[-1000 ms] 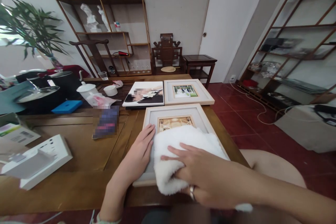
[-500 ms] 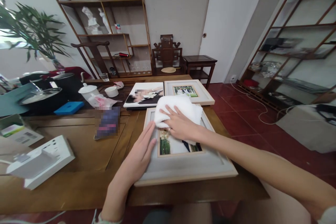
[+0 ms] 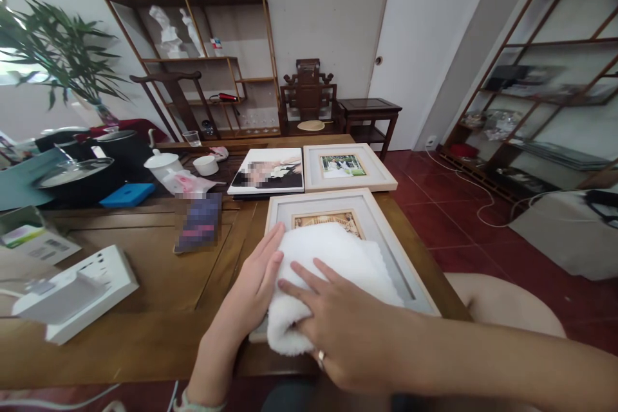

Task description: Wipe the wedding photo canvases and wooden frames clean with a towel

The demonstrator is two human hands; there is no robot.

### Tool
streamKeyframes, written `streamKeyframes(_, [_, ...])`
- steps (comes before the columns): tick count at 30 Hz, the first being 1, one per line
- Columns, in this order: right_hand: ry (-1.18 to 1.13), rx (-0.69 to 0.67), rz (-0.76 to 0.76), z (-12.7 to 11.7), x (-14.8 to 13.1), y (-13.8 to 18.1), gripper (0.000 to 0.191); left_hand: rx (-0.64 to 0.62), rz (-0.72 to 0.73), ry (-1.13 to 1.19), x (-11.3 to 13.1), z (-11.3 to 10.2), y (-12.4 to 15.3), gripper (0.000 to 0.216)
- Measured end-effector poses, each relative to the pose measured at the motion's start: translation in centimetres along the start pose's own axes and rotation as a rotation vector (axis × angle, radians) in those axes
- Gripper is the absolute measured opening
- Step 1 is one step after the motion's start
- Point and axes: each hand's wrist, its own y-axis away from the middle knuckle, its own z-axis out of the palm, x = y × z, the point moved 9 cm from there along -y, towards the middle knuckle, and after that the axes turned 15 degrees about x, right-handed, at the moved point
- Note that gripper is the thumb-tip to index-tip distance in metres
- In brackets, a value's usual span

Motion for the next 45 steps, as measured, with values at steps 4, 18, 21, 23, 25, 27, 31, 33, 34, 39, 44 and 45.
streamKeyframes(4, [-0.040,-0.044,0.105,-0.4,1.5,2.0,0.032,-0.030,-0.013,-0.044,-0.3,0.6,-0.1,0.052])
streamKeyframes(18, [0.042,0.021,0.523,-4.2,10.0,10.9,0.037,-0.135,0.103,-0.198,0.5,1.7,-0.2,0.048])
streamKeyframes(21, [0.123,0.145,0.595,-4.1,13.5,9.0,0.040,-0.138,0.104,-0.205,0.5,1.6,-0.2,0.048])
streamKeyframes(23, [0.168,0.192,0.589,-3.7,15.1,7.1,0.040,-0.137,0.108,-0.205,0.5,1.6,-0.2,0.047])
streamKeyframes(25, [0.186,0.201,0.556,-3.1,15.8,4.9,0.038,-0.130,0.115,-0.199,0.6,1.6,-0.2,0.046])
streamKeyframes(27, [0.176,0.183,0.486,-2.4,15.7,2.3,0.039,-0.113,0.125,-0.188,0.7,1.5,-0.2,0.044])
streamKeyframes(31, [0.139,0.078,0.237,-0.2,13.1,-2.9,0.049,-0.089,0.135,-0.167,0.8,1.4,-0.3,0.041])
streamKeyframes(33, [0.148,0.033,0.130,0.9,12.0,-4.9,0.052,-0.092,0.128,-0.172,0.7,1.5,-0.3,0.041])
streamKeyframes(34, [0.162,0.018,0.092,1.3,11.7,-5.6,0.051,-0.095,0.122,-0.179,0.7,1.5,-0.3,0.042])
streamKeyframes(39, [0.262,0.014,0.089,1.5,12.1,-6.1,0.046,-0.092,0.115,-0.192,0.4,1.5,-0.2,0.044])
streamKeyframes(44, [0.333,0.019,0.172,0.2,13.2,-3.4,0.040,-0.096,0.137,-0.169,0.2,1.6,-0.2,0.044])
streamKeyframes(45, [0.342,0.020,0.200,-0.3,13.5,-2.6,0.039,-0.097,0.137,-0.167,0.2,1.6,-0.2,0.044])
